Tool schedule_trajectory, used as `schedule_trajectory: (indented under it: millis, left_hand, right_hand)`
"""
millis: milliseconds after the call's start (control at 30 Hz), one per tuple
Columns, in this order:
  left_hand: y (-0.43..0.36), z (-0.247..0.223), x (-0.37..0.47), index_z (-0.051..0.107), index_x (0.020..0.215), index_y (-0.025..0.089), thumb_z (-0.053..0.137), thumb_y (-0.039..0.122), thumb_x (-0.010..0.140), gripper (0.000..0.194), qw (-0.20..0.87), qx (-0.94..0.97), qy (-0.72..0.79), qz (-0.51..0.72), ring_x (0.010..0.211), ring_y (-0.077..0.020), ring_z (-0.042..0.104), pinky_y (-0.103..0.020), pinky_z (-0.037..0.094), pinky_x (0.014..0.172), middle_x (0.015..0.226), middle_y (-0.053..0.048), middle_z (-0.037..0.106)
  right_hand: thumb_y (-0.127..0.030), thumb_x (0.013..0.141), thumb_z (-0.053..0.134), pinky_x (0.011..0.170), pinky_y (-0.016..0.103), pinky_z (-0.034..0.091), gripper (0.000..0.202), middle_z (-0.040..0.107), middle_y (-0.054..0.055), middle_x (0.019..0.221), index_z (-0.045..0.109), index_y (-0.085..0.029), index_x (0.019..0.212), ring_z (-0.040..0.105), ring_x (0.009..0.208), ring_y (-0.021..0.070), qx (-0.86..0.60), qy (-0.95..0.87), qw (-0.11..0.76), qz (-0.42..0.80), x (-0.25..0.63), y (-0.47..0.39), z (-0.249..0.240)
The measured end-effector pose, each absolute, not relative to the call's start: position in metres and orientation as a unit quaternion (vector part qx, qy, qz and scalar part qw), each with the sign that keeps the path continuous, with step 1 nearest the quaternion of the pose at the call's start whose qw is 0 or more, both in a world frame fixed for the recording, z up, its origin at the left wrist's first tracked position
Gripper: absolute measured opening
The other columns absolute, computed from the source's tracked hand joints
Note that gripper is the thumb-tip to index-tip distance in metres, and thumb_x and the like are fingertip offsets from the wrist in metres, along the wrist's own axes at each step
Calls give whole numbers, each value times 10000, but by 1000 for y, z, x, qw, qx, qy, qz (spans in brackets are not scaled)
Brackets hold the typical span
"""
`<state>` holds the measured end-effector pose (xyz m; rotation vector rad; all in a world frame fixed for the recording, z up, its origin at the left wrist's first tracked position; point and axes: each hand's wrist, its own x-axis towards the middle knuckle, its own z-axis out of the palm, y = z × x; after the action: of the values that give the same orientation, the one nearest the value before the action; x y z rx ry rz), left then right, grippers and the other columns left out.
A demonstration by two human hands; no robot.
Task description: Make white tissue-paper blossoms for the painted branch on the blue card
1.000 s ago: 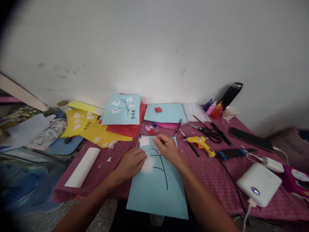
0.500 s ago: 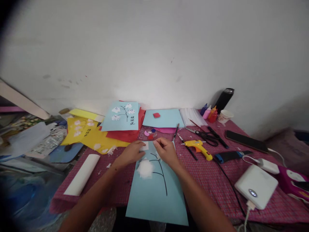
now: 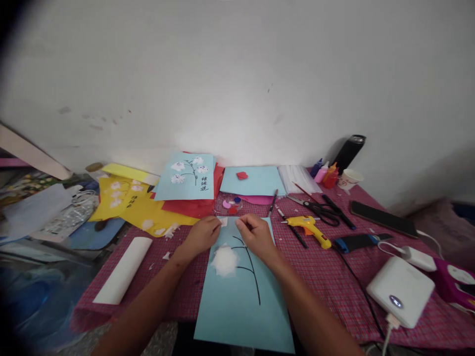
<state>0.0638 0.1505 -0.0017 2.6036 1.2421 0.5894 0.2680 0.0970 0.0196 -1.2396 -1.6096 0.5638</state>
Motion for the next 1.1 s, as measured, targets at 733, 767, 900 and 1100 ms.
schedule_trajectory:
  millis: [733, 767, 900, 1100]
  left_hand:
    - [134, 6, 73, 686, 925, 126, 708, 334, 763, 265, 762, 420, 285, 402, 700, -146, 618, -288, 510, 641, 814, -66, 668]
    - [134, 5, 73, 689, 957, 125, 713, 328, 758, 286, 753, 440, 288, 395, 725, -151, 621, -280, 505, 647, 842, -76, 674]
    - [136, -1, 74, 706, 988, 117, 705, 336, 757, 318, 706, 496, 324, 388, 741, -152, 611, -252, 485, 628, 867, -95, 687]
    - [138, -5, 75, 723, 915, 116, 703, 413, 737, 346, 679, 500, 362, 397, 675, -141, 606, -250, 468, 602, 840, -98, 691]
  right_hand:
    - [-393, 838, 585, 445, 213, 315, 278, 485, -51, 492, 514, -186, 667, 430, 447, 100, -538, -567, 468, 411, 255, 100, 9]
    - [-392, 836, 585, 445, 214, 317, 274, 488, -50, 498, 518, -185, 670, 436, 449, 102, -542, -570, 466, 406, 255, 99, 10]
    - [-383, 831, 586, 443, 216, 315, 267, 481, -50, 500, 517, -185, 665, 431, 453, 105, -549, -577, 461, 390, 251, 98, 11]
    - [-387, 819, 595, 450, 215, 327, 231, 484, -49, 545, 536, -187, 718, 437, 474, 107, -529, -588, 463, 401, 251, 98, 10]
